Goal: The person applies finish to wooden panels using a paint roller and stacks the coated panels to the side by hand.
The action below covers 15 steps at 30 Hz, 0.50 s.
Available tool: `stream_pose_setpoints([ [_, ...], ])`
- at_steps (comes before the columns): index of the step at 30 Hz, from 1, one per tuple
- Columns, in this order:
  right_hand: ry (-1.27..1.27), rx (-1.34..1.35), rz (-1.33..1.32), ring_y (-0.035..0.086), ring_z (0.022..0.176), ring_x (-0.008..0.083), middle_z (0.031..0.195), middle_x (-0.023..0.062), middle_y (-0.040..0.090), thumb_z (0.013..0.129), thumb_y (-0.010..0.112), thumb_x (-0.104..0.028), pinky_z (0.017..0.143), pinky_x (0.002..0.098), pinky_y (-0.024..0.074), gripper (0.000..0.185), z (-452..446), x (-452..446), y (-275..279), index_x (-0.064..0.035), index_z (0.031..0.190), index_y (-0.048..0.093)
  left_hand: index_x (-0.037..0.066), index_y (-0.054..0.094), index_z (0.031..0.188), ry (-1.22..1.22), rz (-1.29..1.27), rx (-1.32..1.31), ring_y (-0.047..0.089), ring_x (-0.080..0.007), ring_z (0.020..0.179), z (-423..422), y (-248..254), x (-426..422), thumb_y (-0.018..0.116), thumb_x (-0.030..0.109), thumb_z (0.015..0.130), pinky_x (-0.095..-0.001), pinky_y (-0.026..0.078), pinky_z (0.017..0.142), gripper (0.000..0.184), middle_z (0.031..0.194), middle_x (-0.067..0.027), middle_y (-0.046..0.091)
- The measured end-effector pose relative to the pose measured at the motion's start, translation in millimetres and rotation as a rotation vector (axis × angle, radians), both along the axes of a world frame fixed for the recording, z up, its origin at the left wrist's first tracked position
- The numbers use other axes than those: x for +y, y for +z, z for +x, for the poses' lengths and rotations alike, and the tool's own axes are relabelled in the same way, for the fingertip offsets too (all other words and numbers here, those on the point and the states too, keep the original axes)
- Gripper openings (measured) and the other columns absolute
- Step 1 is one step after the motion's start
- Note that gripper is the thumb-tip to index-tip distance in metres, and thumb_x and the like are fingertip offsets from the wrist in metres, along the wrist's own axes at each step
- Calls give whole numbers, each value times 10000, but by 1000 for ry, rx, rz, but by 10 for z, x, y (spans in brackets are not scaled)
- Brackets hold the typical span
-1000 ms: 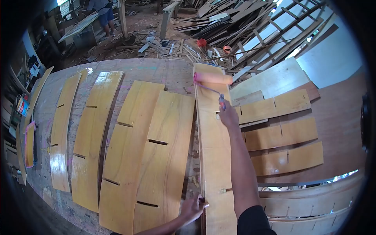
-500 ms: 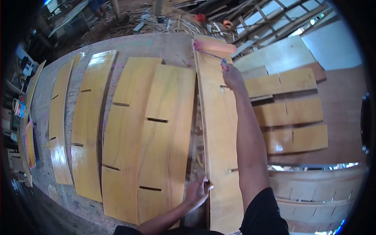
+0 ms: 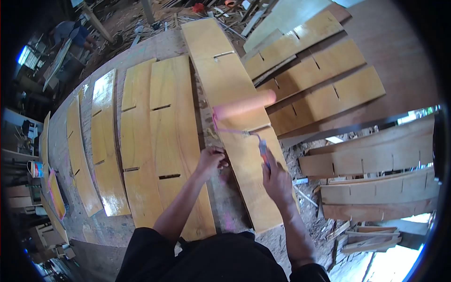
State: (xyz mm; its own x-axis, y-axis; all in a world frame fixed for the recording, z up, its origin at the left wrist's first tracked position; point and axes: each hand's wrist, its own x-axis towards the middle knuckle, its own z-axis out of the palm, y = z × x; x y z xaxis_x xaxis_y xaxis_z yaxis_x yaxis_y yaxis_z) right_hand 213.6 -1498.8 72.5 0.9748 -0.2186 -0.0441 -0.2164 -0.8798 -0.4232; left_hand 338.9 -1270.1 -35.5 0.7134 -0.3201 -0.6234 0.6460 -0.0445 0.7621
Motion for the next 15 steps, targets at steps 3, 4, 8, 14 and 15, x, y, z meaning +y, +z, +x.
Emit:
stream_pose_setpoints([
  [3,-48,107,41,700,766,444,951,239,703,1014,629,-164,639,530,553,569,-1127,-46,306,-145,1556,461,55,693,1078,13,28,9,752,-171,771,-49,80,26,646,142,1003,-282,529,588,124,906,-79,759],
  [4,-69,146,54,703,760,438,951,234,705,1008,633,-153,635,527,555,572,-1505,-71,402,-142,1555,467,55,693,1078,-5,37,13,752,-171,771,-65,114,14,646,142,1003,-282,529,588,124,906,-79,759],
  [8,-138,148,78,715,744,405,955,219,712,994,653,-144,631,510,562,556,-2776,-164,580,-145,1533,515,45,679,1069,15,129,-114,752,-172,783,-121,192,-147,748,163,947,-292,544,594,183,911,-73,759],
  [14,-129,94,1,677,642,400,853,179,672,1016,630,-206,550,514,552,597,-2432,-108,434,-285,1575,438,4,683,1050,-20,421,-308,738,-188,706,-110,99,-349,803,158,907,-317,561,555,242,894,-102,754],
  [15,-125,67,-10,670,627,403,813,179,651,1024,625,-233,533,514,545,576,-2214,-89,354,-274,1568,441,1,691,1042,-39,489,-354,733,-192,690,-9,-164,-286,799,153,908,-321,560,543,229,880,-102,753],
])
